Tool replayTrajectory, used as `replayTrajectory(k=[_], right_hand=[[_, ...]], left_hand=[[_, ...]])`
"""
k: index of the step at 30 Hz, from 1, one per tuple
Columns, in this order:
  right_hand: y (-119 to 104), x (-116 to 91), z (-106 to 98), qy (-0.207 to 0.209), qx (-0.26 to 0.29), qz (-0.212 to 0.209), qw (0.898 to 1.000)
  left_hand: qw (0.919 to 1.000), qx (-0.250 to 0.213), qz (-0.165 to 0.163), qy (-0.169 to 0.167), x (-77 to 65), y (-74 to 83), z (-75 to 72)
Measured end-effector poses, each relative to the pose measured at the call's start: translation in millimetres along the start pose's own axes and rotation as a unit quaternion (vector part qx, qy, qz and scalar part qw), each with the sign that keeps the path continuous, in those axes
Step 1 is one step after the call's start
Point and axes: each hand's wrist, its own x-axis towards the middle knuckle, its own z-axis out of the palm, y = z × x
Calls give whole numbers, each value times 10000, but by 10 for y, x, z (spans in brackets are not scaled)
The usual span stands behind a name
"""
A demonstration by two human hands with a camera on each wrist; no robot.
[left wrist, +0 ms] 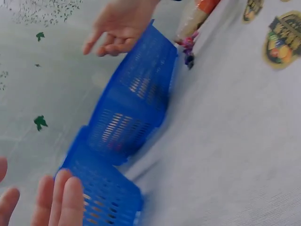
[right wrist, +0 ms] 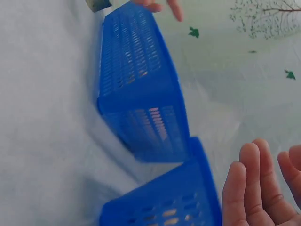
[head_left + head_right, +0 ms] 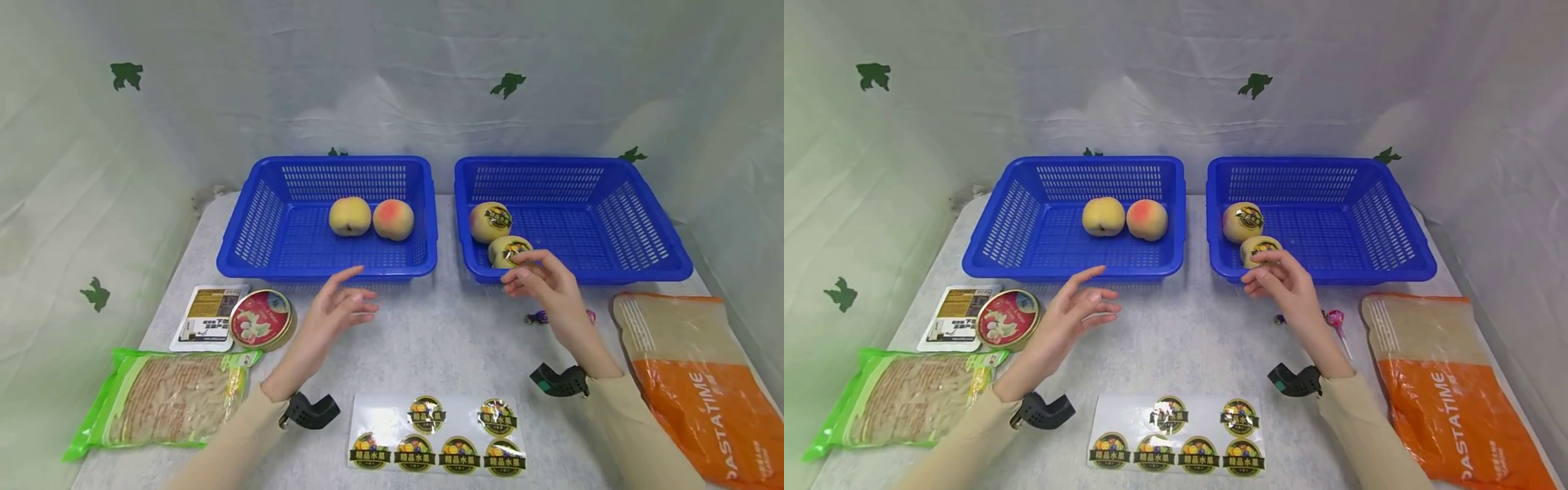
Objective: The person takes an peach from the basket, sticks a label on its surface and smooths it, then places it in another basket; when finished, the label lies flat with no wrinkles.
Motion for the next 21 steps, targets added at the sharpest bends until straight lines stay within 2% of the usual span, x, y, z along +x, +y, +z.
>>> replayTrajectory(k=[5,11,16,21], right_hand=[[-129,239,173,-365,-259,2,9990],[-266,644,412,-796,-768,287,9934],[-350,1008,584,-1112,-853,619,9882],[-419,1297,757,-1398,-798,794,9838]], left_hand=[[9976,-270,88,634,-72,-134,-55],[9936,-291,135,1082,28,-152,-155],[9901,-25,215,1387,145,-175,-217],[9828,423,297,1771,224,-212,-210]])
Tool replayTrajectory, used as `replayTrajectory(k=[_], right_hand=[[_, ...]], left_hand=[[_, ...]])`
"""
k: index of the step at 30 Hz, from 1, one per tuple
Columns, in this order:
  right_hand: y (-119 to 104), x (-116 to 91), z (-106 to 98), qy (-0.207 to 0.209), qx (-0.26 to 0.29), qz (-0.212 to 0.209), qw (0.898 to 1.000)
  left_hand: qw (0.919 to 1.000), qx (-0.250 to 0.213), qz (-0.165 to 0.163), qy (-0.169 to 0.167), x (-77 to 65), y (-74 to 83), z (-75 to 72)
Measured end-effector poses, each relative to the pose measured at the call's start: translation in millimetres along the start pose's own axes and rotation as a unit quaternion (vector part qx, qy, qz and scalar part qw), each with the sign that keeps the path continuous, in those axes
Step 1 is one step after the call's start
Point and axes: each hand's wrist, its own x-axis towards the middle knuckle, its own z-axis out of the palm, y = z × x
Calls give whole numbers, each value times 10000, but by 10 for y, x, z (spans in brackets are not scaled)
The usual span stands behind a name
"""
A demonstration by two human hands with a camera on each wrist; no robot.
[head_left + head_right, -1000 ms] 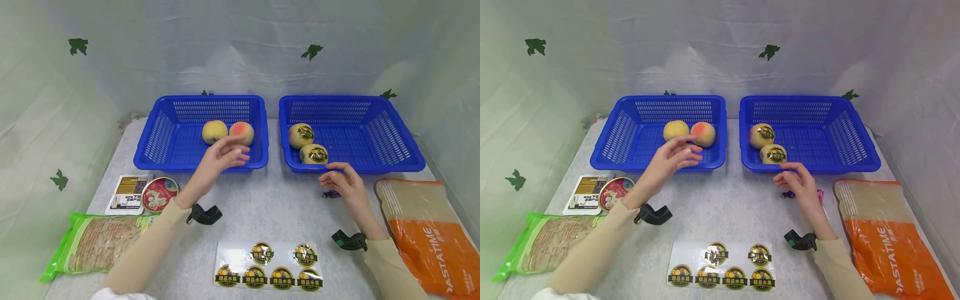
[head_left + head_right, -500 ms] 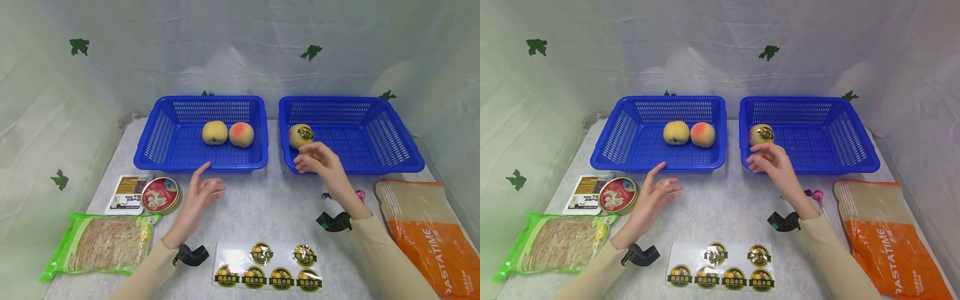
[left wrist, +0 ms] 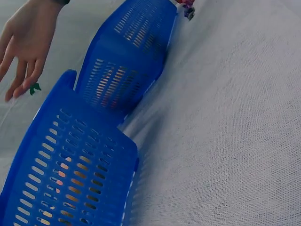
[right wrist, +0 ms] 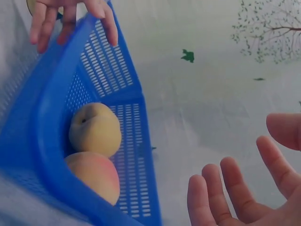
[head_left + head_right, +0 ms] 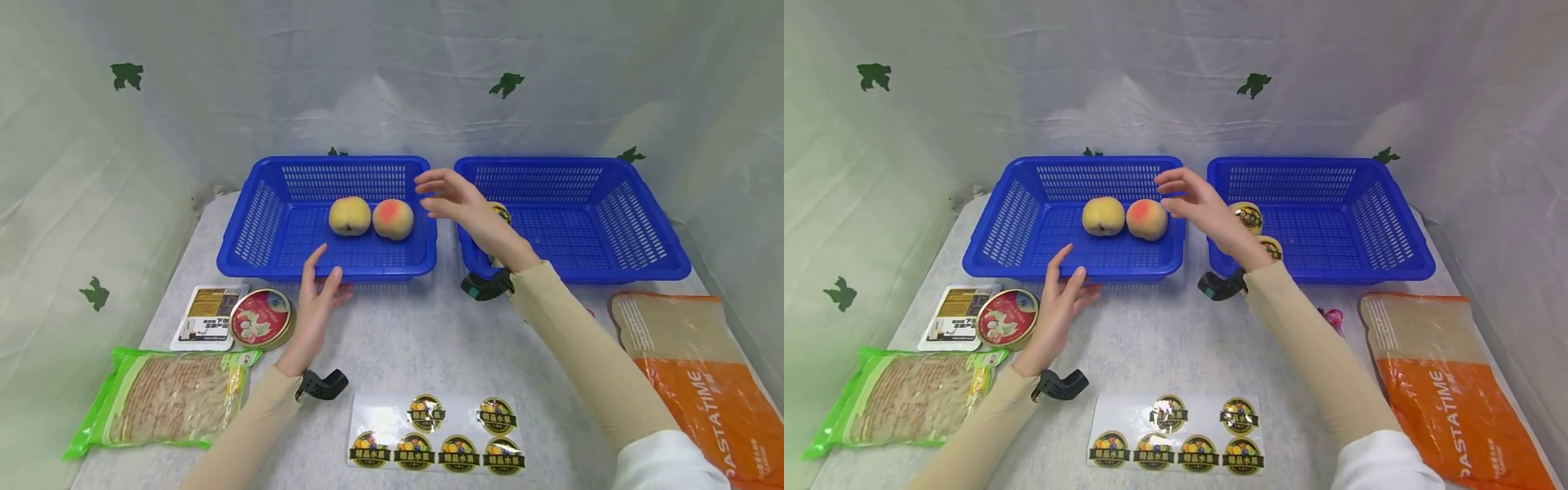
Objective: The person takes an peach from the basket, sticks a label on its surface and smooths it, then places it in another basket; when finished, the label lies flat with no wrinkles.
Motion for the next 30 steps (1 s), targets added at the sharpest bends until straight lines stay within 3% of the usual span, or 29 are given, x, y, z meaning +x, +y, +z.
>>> replayTrajectory(k=[4,8,13,18,30], right_hand=[[-2,250,65,-111,-42,176,9998],[181,517,93,-13,-79,462,9989],[391,768,156,227,-46,843,9962],[501,889,267,355,-334,1230,9912],[607,944,534,-128,-1041,2189,9701]], left_hand=[[9965,699,205,420,20,-34,21],[9901,1194,312,674,16,-47,40],[9904,1174,322,660,-15,31,67],[9912,1167,322,539,-73,171,108],[9898,1275,264,574,-88,202,117]])
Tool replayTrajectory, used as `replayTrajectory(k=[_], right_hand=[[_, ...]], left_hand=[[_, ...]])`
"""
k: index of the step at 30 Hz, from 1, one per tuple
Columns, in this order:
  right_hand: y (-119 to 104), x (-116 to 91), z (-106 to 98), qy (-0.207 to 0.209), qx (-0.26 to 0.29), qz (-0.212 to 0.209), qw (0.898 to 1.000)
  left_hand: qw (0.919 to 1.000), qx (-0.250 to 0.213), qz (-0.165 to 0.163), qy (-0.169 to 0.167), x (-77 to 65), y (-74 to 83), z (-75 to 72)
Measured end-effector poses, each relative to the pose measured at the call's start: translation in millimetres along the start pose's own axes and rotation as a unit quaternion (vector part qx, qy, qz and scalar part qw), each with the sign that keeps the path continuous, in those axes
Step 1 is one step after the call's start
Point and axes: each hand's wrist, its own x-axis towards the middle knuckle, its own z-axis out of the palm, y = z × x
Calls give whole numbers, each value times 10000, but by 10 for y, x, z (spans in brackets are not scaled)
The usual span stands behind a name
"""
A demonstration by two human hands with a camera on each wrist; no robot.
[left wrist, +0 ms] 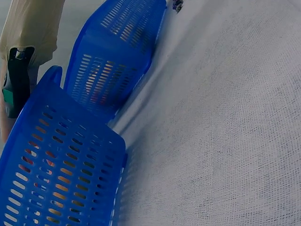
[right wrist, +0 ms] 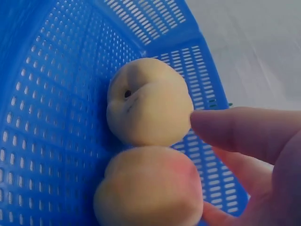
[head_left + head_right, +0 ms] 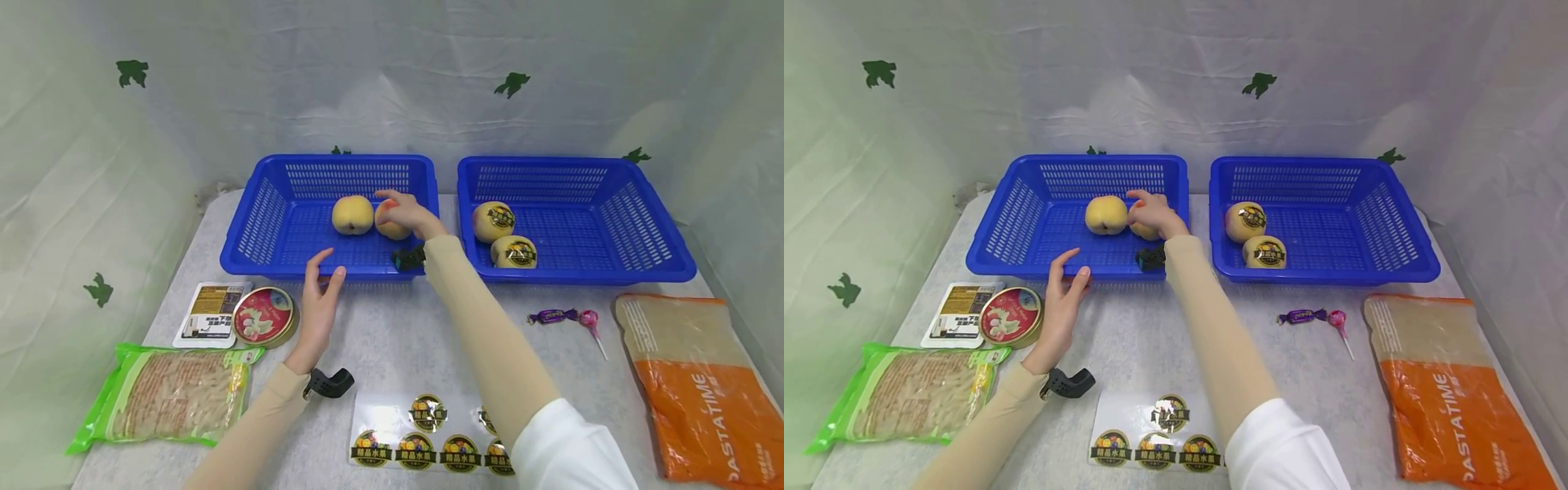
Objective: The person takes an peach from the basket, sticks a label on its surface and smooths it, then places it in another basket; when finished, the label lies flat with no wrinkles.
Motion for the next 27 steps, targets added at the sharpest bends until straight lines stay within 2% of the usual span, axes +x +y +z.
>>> replayTrajectory(k=[4,7,11,16,18,22,27], right_hand=[[14,-36,14,-299,-276,525,9978],[40,-51,18,-480,-339,727,9956],[72,-32,23,-439,-35,707,9965],[76,-4,30,-137,755,767,9941],[69,6,35,-46,1067,700,9918],[40,14,24,87,1413,251,9896],[-31,-27,-43,-93,1829,-295,9826]], left_hand=[[10000,27,8,-5,-7,-1,5],[10000,68,33,1,-12,2,4],[9999,117,74,2,-11,14,8],[9998,161,76,-25,-14,32,15],[9998,163,78,-24,-17,34,15],[9998,141,103,-8,-17,35,12],[9999,131,107,5,-16,29,8]])
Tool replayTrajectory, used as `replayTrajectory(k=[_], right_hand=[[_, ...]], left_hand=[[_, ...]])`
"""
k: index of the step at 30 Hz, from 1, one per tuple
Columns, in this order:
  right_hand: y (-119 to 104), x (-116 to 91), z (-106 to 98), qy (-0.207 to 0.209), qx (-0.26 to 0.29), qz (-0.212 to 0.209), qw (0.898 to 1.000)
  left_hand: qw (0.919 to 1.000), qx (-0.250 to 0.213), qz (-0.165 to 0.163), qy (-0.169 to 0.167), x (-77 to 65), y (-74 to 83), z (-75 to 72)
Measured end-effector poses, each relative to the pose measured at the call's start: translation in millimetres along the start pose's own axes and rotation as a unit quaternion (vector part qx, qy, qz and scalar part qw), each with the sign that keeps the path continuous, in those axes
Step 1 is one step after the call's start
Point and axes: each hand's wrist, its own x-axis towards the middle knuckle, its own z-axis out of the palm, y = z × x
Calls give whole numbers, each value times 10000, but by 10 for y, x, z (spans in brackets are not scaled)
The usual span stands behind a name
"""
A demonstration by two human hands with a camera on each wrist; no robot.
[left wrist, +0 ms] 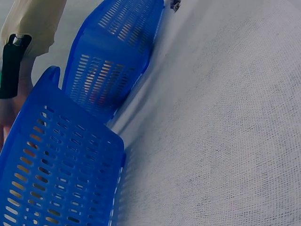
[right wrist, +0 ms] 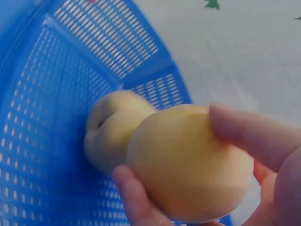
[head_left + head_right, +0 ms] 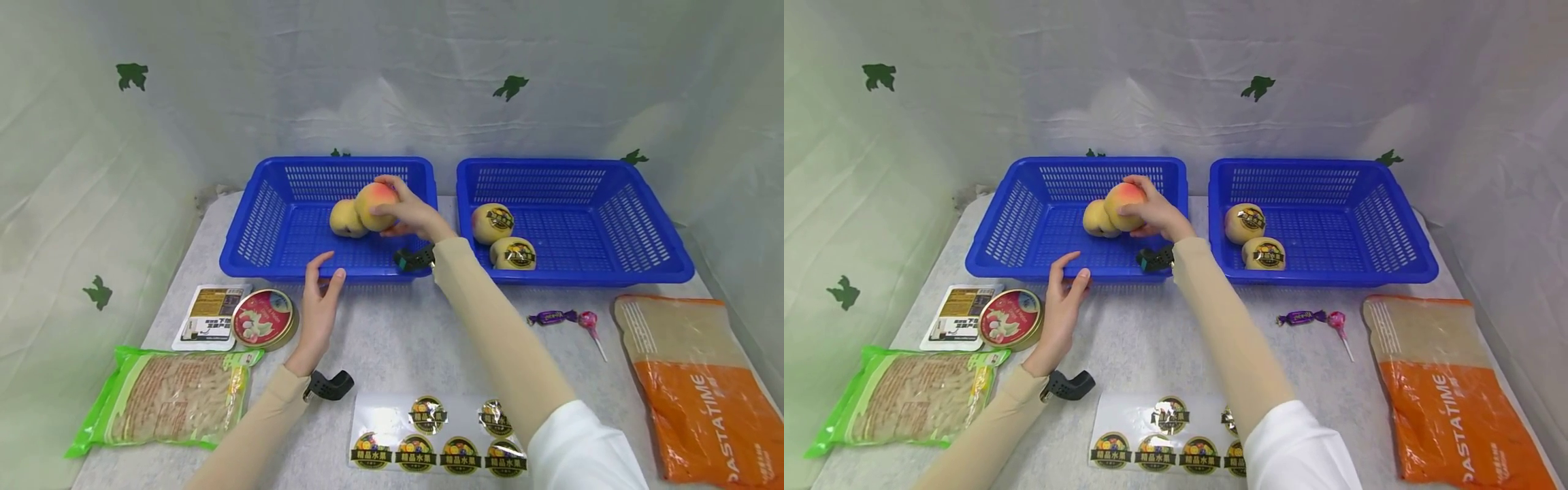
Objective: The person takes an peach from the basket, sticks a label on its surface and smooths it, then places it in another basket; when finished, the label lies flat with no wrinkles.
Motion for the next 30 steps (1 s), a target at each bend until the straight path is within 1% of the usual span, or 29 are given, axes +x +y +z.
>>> replayTrajectory(k=[3,6,13,16,20,22,24,28,30], right_hand=[[-71,-55,-34,-232,148,-195,9994],[-152,-152,-66,-505,227,-365,9978],[-327,-511,-107,-1188,524,-741,9888],[-319,-629,-152,-1484,663,-941,9822],[-243,-743,-218,-1851,770,-1227,9720],[-202,-811,-231,-1901,726,-1356,9696],[-164,-890,-227,-1833,657,-1447,9701],[-103,-1059,-214,-1564,573,-1404,9760],[-78,-1136,-214,-1534,578,-1349,9772]], left_hand=[[10000,26,-3,19,1,1,0],[10000,59,-12,38,1,5,1],[10000,16,-10,12,1,2,0],[10000,3,-36,-28,1,-7,-3],[10000,4,-54,-69,0,-12,-5],[10000,13,-50,-65,-2,-10,-6],[10000,16,-39,-62,-4,-9,-9],[9999,-27,-28,-98,-3,-10,-12],[9999,-57,-36,-120,-2,-11,-13]])
